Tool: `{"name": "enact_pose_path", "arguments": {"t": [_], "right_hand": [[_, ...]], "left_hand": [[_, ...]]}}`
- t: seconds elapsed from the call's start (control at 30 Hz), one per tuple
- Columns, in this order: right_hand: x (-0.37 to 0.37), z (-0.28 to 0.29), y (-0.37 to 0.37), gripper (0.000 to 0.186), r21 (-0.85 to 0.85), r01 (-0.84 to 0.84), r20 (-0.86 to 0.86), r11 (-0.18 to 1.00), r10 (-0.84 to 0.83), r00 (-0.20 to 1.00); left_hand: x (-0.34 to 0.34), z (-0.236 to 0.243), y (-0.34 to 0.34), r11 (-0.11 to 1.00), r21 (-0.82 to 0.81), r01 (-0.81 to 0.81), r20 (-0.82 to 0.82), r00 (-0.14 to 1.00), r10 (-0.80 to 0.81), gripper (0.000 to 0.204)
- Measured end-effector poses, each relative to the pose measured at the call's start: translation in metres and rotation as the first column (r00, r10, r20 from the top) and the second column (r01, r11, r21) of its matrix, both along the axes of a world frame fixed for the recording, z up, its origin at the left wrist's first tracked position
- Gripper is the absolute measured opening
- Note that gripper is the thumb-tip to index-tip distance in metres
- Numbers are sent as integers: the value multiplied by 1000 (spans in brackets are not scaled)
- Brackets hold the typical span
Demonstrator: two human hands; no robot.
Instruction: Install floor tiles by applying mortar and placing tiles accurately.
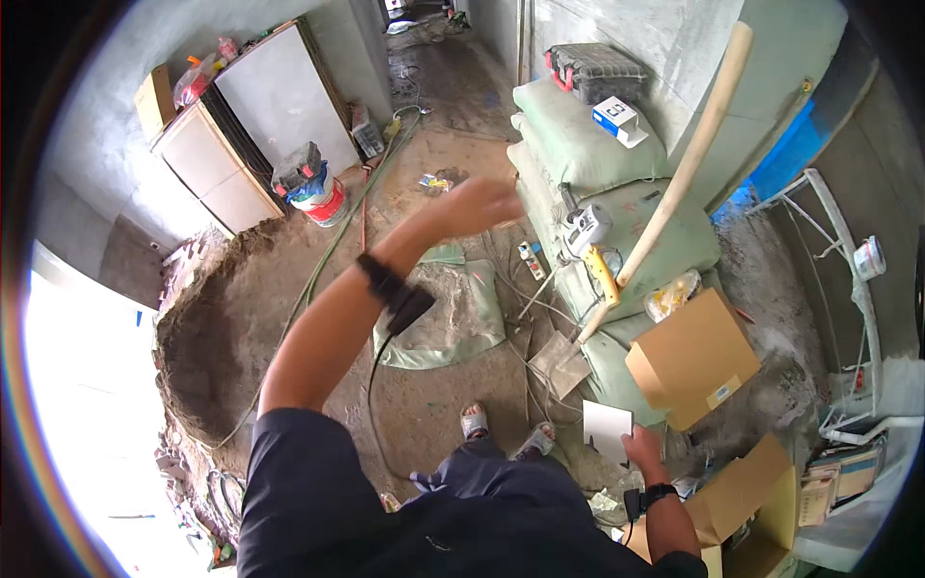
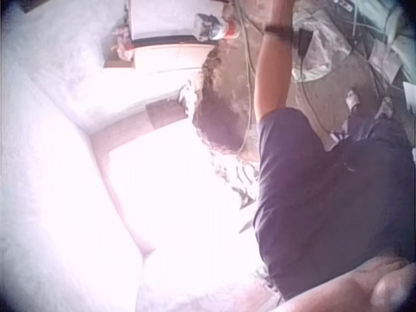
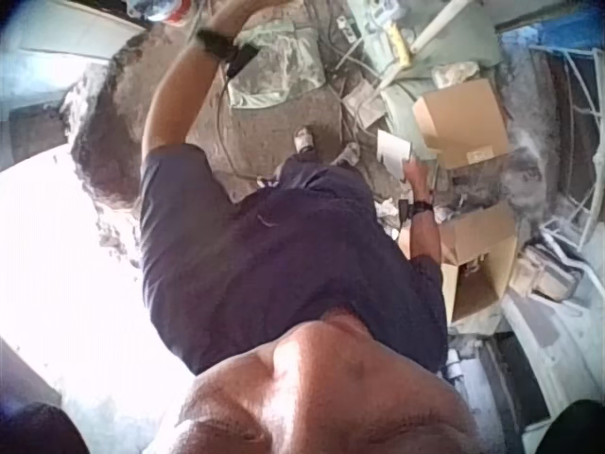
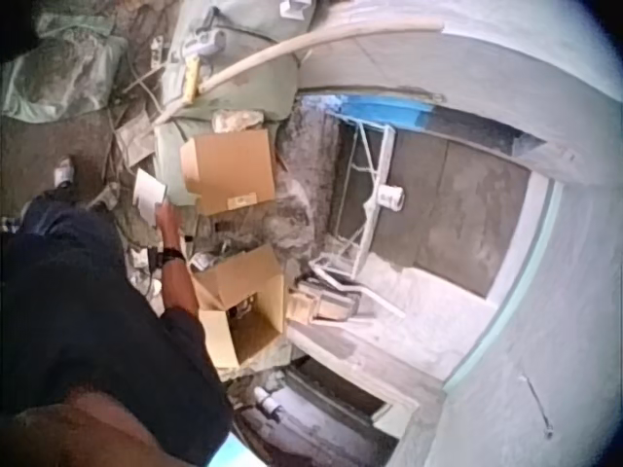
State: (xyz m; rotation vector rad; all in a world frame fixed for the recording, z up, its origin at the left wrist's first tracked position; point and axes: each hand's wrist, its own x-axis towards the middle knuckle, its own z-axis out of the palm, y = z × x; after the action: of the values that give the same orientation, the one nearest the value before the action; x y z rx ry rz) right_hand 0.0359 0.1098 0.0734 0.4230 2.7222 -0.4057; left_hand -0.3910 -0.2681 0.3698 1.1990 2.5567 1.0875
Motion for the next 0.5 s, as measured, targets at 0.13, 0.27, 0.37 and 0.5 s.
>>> {"name": "enact_pose_path", "arguments": {"t": [0.13, 0.27, 0.37, 0.5], "right_hand": [[-11, 16, -12, 33, -83, 51, -46, 995, -55, 997], [-66, 48, -57, 34, -235, 14, -151, 972, -51, 987], [-120, 106, -86, 32, -538, 65, -221, 841, -216, 951], [-235, 175, -192, 21, -894, 98, -59, 438, -332, 941]], "left_hand": [[47, -119, -162, 900, -378, -216, 10, 971, 237, 34], [195, -259, -361, 767, -445, -463, 364, 689, 627, 26], [225, -272, -307, 586, -166, -793, 944, 45, 327, 29], [176, -233, -243, 724, 141, -676, 980, 201, -2, 48]]}}
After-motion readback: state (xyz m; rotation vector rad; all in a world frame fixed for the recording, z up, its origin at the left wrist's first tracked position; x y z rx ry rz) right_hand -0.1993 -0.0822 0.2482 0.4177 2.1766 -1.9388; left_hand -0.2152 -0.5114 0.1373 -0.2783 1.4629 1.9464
